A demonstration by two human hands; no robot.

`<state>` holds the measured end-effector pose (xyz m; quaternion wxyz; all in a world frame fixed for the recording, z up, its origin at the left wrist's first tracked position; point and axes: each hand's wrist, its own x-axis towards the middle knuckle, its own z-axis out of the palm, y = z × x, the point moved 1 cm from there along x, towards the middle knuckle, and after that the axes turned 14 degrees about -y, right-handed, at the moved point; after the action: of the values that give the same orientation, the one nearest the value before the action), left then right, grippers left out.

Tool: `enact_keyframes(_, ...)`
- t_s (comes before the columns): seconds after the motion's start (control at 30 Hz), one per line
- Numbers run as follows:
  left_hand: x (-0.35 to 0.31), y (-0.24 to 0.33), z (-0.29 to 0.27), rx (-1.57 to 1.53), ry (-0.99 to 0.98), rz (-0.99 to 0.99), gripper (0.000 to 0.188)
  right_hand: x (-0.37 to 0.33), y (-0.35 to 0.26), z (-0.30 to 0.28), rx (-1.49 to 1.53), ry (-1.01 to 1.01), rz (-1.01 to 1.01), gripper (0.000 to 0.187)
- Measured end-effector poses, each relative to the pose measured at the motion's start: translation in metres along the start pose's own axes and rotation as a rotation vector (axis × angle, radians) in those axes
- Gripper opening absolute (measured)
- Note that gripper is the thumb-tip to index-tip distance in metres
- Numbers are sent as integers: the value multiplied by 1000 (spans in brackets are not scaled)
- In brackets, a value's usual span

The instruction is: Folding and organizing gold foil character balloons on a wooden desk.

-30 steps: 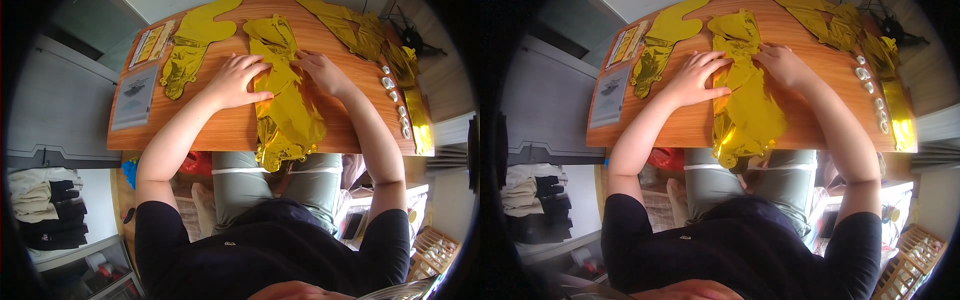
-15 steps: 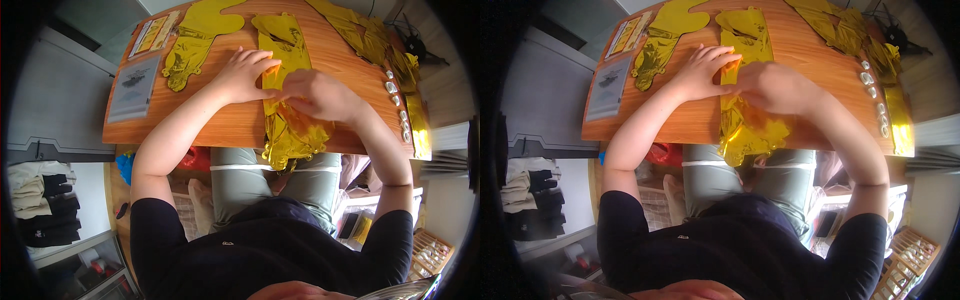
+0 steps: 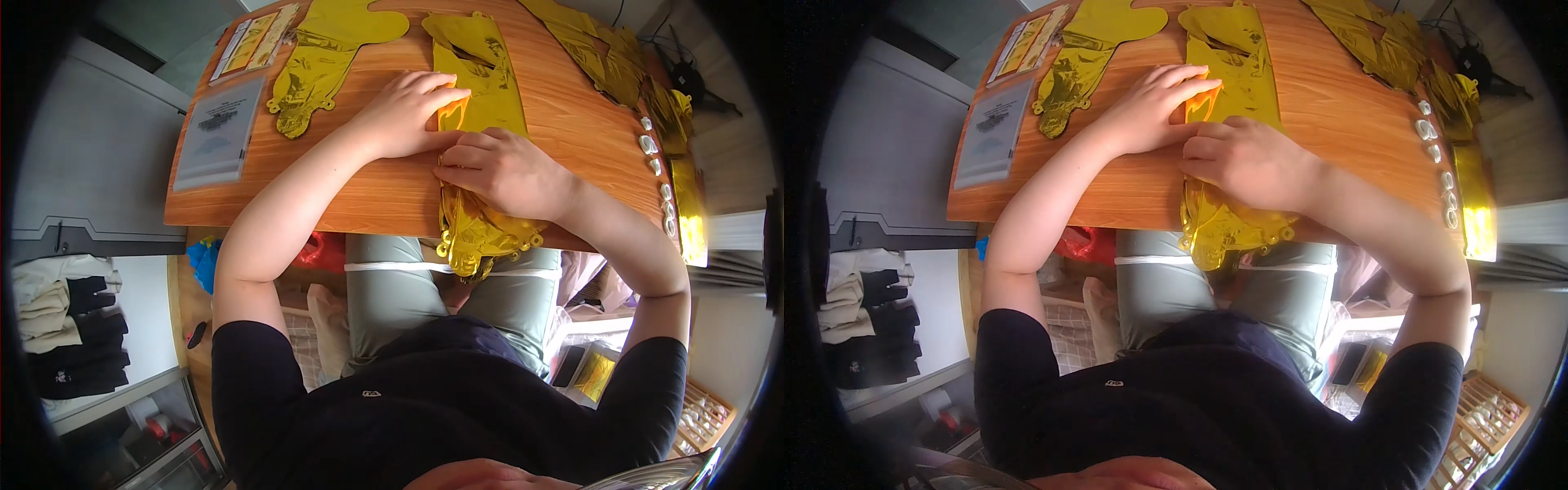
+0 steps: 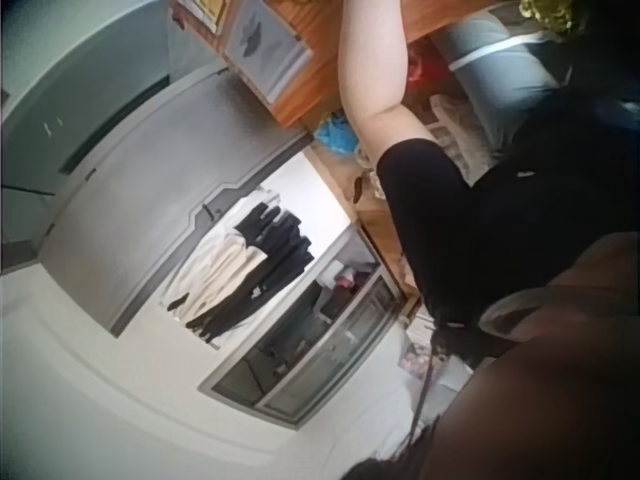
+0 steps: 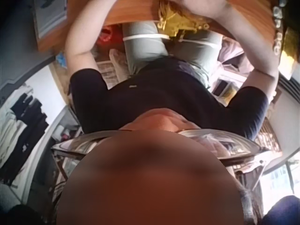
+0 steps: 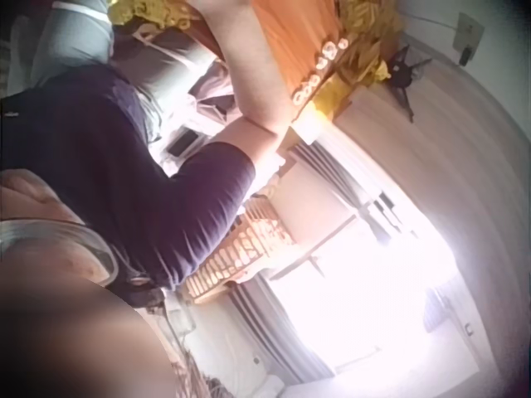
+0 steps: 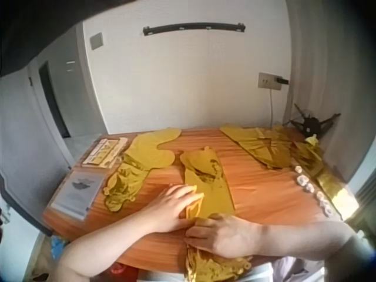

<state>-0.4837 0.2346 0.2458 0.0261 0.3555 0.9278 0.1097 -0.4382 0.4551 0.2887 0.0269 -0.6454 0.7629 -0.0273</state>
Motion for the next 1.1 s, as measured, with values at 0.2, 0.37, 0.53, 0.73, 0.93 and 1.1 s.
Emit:
enact_keyframes(0.2, -4, -2, -9, -136, -83, 9, 74, -7, 0, 10, -13, 78, 35, 42)
enact_keyframes(0.37, -5, -7, -9, -24, -158, 57, 79, -10, 0, 14, 39, 148, 21, 41)
enact_keyframes(0.53, -6, -9, -7, 44, -244, 28, 83, -9, -2, 11, 99, 144, 12, 39)
enact_keyframes(0.73, -4, -8, -9, 47, -290, 32, 87, -12, -1, 13, 122, 93, 9, 41)
enact_keyframes(0.93, -5, -12, -11, 28, -293, 55, 95, -10, -3, 12, 144, 115, -8, 39)
enact_keyframes(1.1, -5, -14, -12, -58, -259, 87, 96, -10, -5, 13, 158, 131, 8, 38)
